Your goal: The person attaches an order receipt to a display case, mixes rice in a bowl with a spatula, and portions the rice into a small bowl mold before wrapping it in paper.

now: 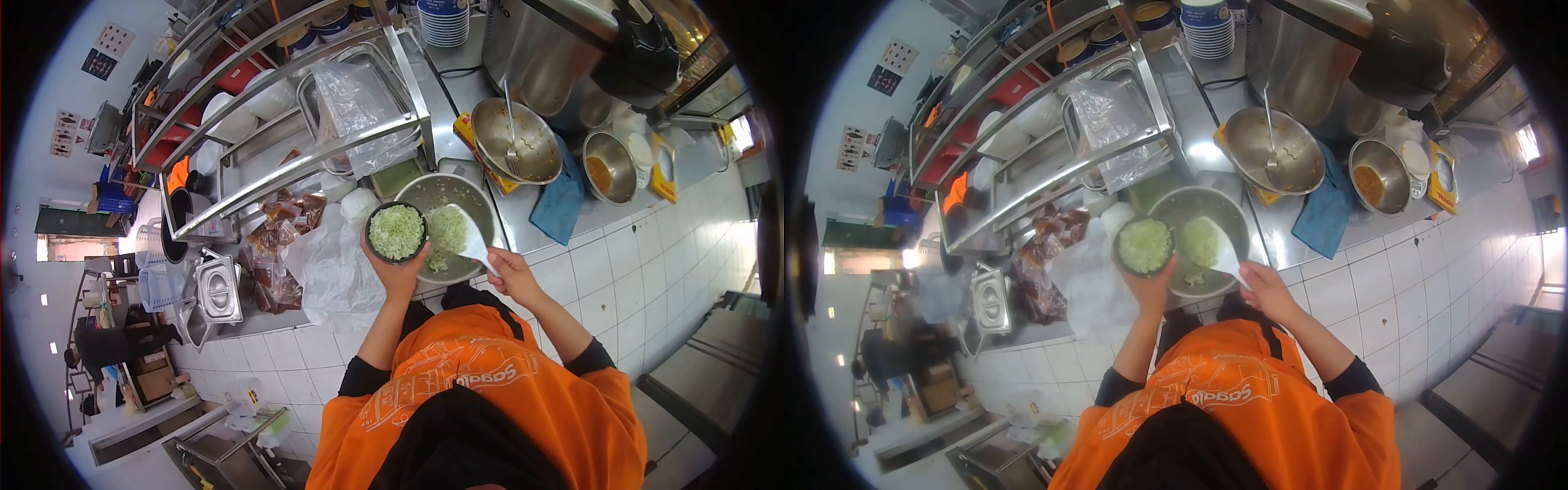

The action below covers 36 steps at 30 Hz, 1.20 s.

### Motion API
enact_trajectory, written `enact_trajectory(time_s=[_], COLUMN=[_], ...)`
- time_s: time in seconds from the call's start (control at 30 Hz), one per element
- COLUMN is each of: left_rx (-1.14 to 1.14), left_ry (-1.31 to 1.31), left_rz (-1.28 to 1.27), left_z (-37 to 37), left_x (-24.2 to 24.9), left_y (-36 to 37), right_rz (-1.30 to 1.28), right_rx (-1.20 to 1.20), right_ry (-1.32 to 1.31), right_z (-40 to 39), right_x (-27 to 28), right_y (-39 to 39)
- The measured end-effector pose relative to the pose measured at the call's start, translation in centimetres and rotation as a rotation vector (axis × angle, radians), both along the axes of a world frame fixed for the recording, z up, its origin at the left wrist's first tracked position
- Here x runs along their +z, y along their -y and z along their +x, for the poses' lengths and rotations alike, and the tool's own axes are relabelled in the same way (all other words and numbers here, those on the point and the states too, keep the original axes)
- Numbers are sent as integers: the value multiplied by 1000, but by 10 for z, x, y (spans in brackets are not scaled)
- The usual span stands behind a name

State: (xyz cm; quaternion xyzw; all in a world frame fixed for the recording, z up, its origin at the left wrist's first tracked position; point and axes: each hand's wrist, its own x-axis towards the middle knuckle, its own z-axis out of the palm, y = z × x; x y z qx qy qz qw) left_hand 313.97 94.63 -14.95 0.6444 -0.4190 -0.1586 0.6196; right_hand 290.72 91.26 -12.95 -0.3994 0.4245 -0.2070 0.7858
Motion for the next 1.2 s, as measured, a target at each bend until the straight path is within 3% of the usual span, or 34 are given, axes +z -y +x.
enact_trajectory(time_s=[0.1, 0.2, 0.23, 0.3, 0.43, 0.53, 0.63, 0.67, 0.73, 0.83, 0.9, 1.03, 1.13, 1.2], left_rx=[-16, -143, -202, -181, -244, -282, -247, -226, -269, -348, -411, -643, -620, -548], left_ry=[162, 253, 267, 277, 185, 194, 57, -18, -63, -116, -165, 126, 151, -8], left_rz=[48, 157, 110, 149, 187, 174, 119, 95, 78, 31, -12, 78, 160, 156], left_z=[7, -4, -11, -22, -21, -16, -10, -9, -4, -1, 3, 29, 30, 23], left_x=[11, 31, 43, 48, 43, 38, 40, 41, 41, 40, 36, 36, 29, 28], left_y=[-2, -2, 5, 12, 16, 10, 8, 7, 6, 9, 11, 2, -4, -5], right_rz=[-60, -880, -979, -1174, -1285, -1253, -1227, -1404, -1381, -824, -830, -779, -698, -629], right_rx=[-72, 55, 123, 258, 430, 495, 388, 246, 109, 355, 499, 698, 746, 742], right_ry=[-100, -582, -663, -827, -862, -883, -892, -871, -862, -649, -671, -712, -702, -702], right_z=[-3, 12, 20, 36, 38, 32, 14, 8, 5, 22, 33, 37, 41, 47], right_x=[16, 23, 29, 45, 59, 61, 75, 71, 83, 110, 91, 84, 87, 87], right_y=[4, -1, -6, -17, -21, -18, -3, 8, 26, 43, 38, 29, 28, 34])
